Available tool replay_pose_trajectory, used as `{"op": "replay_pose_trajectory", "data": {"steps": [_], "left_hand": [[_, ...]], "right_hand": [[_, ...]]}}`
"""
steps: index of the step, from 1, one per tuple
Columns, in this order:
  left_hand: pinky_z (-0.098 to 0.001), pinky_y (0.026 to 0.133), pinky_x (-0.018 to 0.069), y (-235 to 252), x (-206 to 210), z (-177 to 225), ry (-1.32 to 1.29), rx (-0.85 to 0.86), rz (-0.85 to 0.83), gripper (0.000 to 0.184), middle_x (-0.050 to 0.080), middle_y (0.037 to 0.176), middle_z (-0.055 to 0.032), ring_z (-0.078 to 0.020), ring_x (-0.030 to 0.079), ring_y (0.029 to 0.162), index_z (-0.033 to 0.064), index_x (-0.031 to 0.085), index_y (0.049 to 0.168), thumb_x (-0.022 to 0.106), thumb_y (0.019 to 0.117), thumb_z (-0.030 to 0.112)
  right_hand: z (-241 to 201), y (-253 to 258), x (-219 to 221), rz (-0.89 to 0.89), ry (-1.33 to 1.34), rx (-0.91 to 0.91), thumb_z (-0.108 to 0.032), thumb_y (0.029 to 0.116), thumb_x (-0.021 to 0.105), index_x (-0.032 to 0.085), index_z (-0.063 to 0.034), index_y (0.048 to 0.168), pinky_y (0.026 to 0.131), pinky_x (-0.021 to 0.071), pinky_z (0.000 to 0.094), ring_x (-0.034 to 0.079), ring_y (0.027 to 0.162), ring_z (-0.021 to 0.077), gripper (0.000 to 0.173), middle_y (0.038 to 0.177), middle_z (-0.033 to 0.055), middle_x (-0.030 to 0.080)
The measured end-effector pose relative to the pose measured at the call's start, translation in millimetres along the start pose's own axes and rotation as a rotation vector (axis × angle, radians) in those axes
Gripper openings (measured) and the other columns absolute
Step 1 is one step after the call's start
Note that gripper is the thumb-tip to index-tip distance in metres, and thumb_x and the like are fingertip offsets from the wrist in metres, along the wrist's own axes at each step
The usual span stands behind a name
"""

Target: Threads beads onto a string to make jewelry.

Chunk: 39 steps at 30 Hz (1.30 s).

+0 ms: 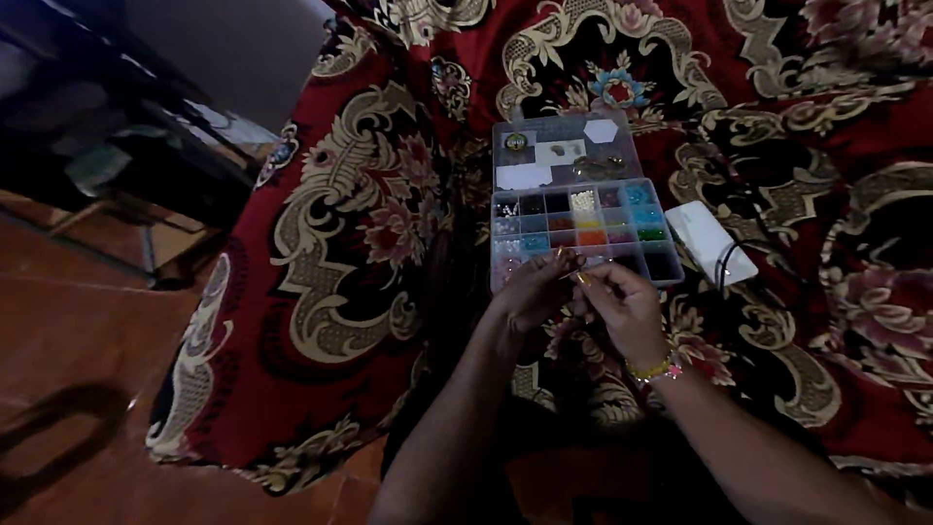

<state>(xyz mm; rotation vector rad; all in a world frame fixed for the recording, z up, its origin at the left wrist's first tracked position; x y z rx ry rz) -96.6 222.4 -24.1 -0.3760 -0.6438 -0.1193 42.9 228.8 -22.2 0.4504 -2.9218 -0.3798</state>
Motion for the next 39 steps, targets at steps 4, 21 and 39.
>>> {"op": "replay_pose_trajectory", "data": {"steps": [4,21,39], "left_hand": [[-0.0241,0.077,0.0576,0.2,-1.8,-1.1,0.004,0.004,0.008,0.024,0.073,0.094,0.002,-0.0063,0.069,0.083,0.014,0.067,0.096,0.046,0.1071,0.014],[-0.023,0.074,0.0565,-0.2,0.8,1.9,0.023,0.037,0.046,0.023,0.067,0.082,0.0022,-0.0058,0.065,0.073,0.0085,0.063,0.096,0.043,0.1054,0.002],[-0.0247,0.076,0.056,3.6,-2.1,-3.5,0.005,0.024,-0.002,0.024,0.067,0.085,0.0022,-0.0066,0.065,0.077,0.0107,0.063,0.095,0.042,0.1073,0.007]], "right_hand": [[1.5,-0.6,-0.1,0.022,0.004,0.027,-0.004,0.0949,0.06,0.069,-0.0001,0.094,0.052,0.0542,0.0174,0.061,0.056,0.0005,0.01,0.071,-0.005,0.066],[2.6,-0.5,-1.5,0.013,-0.017,0.05,-0.007,0.0948,0.06,0.069,-0.0029,0.092,0.051,0.0533,0.0172,0.06,0.056,0.0003,0.01,0.072,-0.0056,0.066],[4.1,-0.3,-1.9,0.013,0.024,0.061,-0.005,0.0953,0.059,0.069,-0.0033,0.091,0.05,0.0517,0.0167,0.058,0.054,0.0004,0.011,0.068,-0.0061,0.064]]}}
Point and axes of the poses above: each hand's wrist, its own y-axis towards the middle knuckle, its own x-axis out of the palm, z = x × y, the point moved 4 cm from there along y, towards the middle knuckle
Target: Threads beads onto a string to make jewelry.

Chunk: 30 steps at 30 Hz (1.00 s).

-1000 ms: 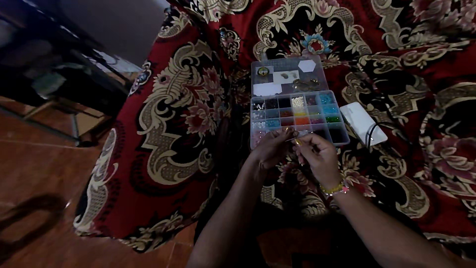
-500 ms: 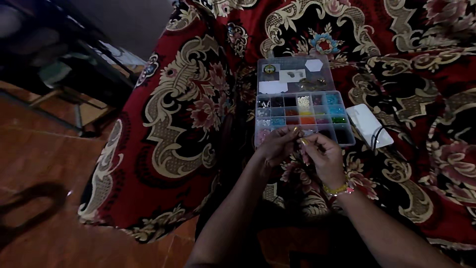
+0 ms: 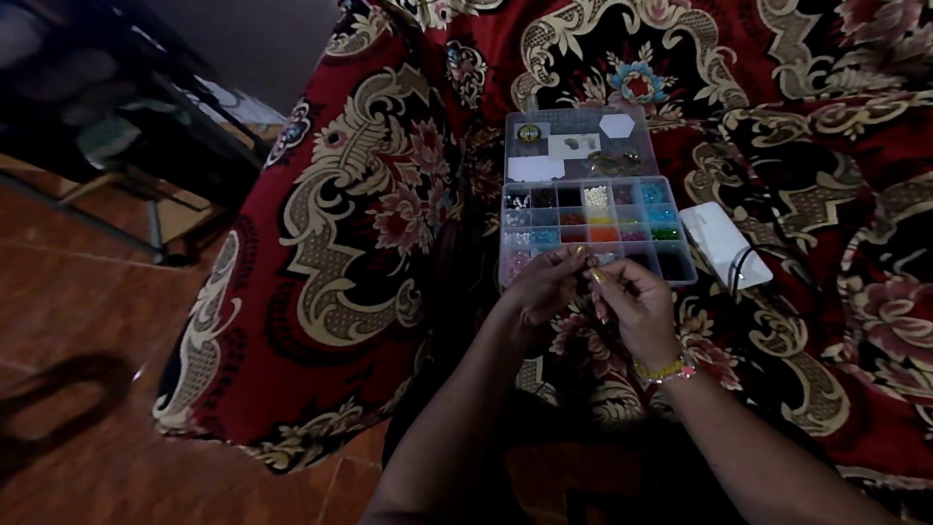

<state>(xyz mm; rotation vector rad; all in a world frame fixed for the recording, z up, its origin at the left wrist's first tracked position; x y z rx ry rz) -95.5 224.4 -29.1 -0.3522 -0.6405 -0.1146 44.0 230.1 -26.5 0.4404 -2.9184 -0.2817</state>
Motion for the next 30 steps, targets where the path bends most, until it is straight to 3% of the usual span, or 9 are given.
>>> {"op": "replay_pose_trajectory", "data": {"steps": [15,21,30], "left_hand": [[-0.0259,0.077,0.0565,-1.1,4.1,-2.8,-0.042,-0.036,0.057,0.03,0.068,0.088,0.0001,-0.0084,0.066,0.08,0.0087,0.064,0.096,0.038,0.1098,0.012],[-0.0251,0.075,0.0561,-0.5,3.9,1.1,0.085,0.041,0.063,0.025,0.067,0.086,0.0009,-0.0068,0.065,0.077,0.0068,0.062,0.095,0.041,0.1069,0.005],[-0.0259,0.076,0.0565,-1.5,3.3,4.4,0.152,0.068,0.088,0.024,0.069,0.088,-0.0001,-0.0076,0.066,0.078,0.0061,0.065,0.096,0.043,0.107,0.007]], "right_hand": [[1.3,0.8,0.7,0.012,-0.02,0.023,-0.006,0.0949,0.059,0.067,-0.0051,0.09,0.049,0.0509,0.0167,0.058,0.053,0.0006,0.01,0.066,-0.0068,0.062],[0.6,1.0,0.6,0.016,-0.031,0.025,-0.007,0.0942,0.059,0.067,-0.0057,0.088,0.049,0.0506,0.0166,0.057,0.052,0.0005,0.01,0.065,-0.0075,0.061],[-0.6,0.7,0.6,0.016,-0.031,0.021,-0.007,0.0941,0.059,0.068,-0.0056,0.088,0.048,0.0504,0.0165,0.057,0.052,0.0004,0.011,0.065,-0.0074,0.062]]}}
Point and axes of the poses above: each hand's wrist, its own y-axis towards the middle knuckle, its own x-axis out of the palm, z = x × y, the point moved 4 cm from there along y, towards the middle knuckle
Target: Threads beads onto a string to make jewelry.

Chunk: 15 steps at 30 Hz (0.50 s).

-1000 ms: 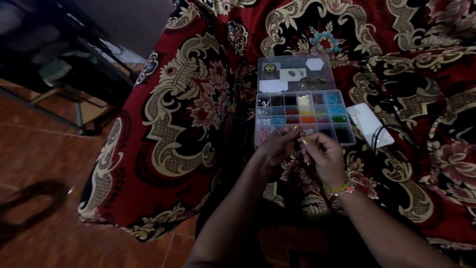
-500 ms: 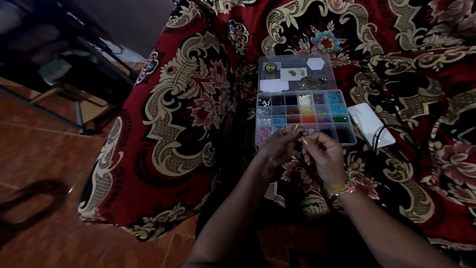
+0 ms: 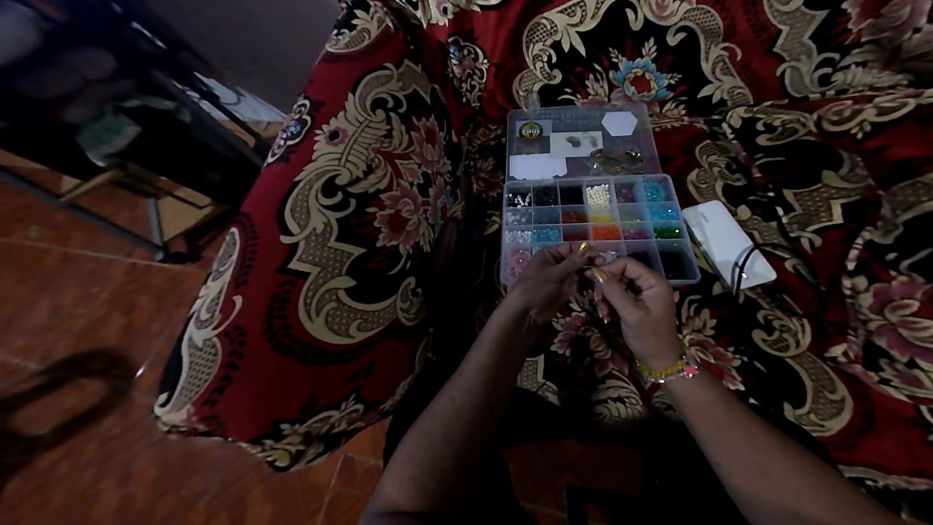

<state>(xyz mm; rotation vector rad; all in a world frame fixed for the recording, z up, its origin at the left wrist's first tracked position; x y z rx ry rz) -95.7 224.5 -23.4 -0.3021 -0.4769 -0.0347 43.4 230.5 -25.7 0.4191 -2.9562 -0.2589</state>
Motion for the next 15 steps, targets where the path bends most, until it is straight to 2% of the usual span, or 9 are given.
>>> {"op": "replay_pose_trajectory", "data": {"steps": [15], "left_hand": [[-0.0262,0.079,0.0573,-0.8,0.0,4.8,0.049,0.005,0.002,0.024,0.069,0.087,-0.0004,-0.0077,0.066,0.079,0.0051,0.064,0.095,0.044,0.1072,0.006]], "right_hand": [[-0.6,0.0,0.8,-0.008,0.008,0.011,-0.007,0.0948,0.059,0.068,-0.0055,0.088,0.048,0.0501,0.0163,0.057,0.052,0.0002,0.011,0.065,-0.0071,0.062]]}}
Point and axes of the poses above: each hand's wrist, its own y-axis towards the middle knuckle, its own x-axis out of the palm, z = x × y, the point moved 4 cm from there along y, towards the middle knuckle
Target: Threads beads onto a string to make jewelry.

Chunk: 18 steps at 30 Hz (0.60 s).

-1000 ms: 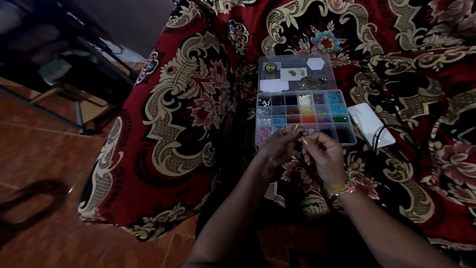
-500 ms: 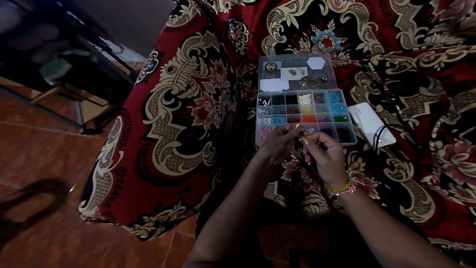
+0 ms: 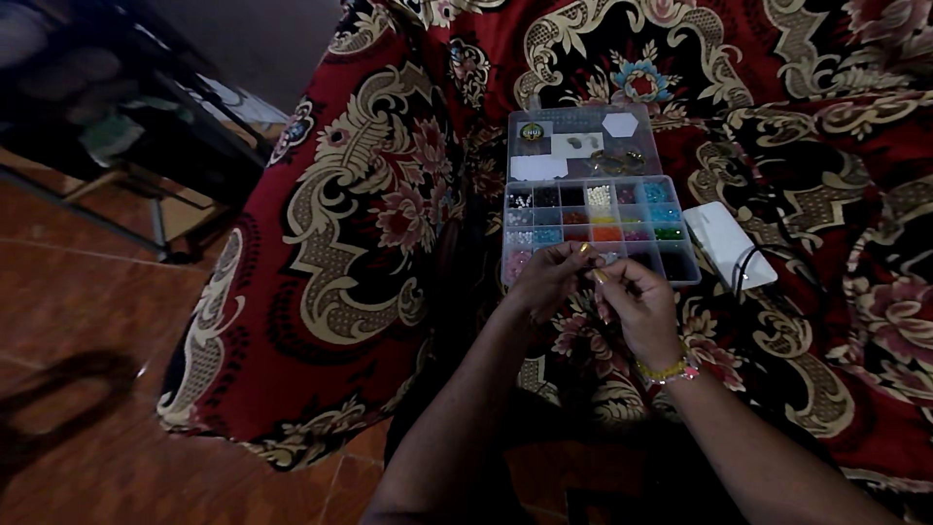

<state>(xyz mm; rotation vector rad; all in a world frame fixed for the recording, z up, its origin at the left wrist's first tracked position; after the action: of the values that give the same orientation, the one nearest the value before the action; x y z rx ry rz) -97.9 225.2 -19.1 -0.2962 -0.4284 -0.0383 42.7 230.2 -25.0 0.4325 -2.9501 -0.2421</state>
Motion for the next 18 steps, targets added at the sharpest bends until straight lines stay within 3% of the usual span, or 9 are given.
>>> {"op": "replay_pose_trajectory", "data": {"steps": [12,18], "left_hand": [[-0.0264,0.078,0.0574,-1.3,0.8,2.3,0.017,0.005,0.008,0.023,0.068,0.087,-0.001,-0.008,0.066,0.078,0.0046,0.064,0.094,0.045,0.1068,0.006],[-0.028,0.08,0.0576,-0.8,0.8,-0.7,-0.008,-0.014,0.005,0.022,0.069,0.089,-0.0017,-0.0092,0.067,0.08,0.0039,0.064,0.097,0.044,0.1069,0.005]], "right_hand": [[1.1,-0.1,-0.4,-0.002,-0.021,-0.02,-0.008,0.0939,0.061,0.068,-0.006,0.088,0.049,0.0502,0.0159,0.056,0.053,-0.0005,0.01,0.065,-0.0076,0.061],[2.7,0.7,-2.1,0.025,-0.071,-0.056,-0.01,0.0925,0.065,0.07,-0.0071,0.088,0.05,0.0421,0.0122,0.05,0.054,-0.005,0.008,0.066,-0.0106,0.059]]}}
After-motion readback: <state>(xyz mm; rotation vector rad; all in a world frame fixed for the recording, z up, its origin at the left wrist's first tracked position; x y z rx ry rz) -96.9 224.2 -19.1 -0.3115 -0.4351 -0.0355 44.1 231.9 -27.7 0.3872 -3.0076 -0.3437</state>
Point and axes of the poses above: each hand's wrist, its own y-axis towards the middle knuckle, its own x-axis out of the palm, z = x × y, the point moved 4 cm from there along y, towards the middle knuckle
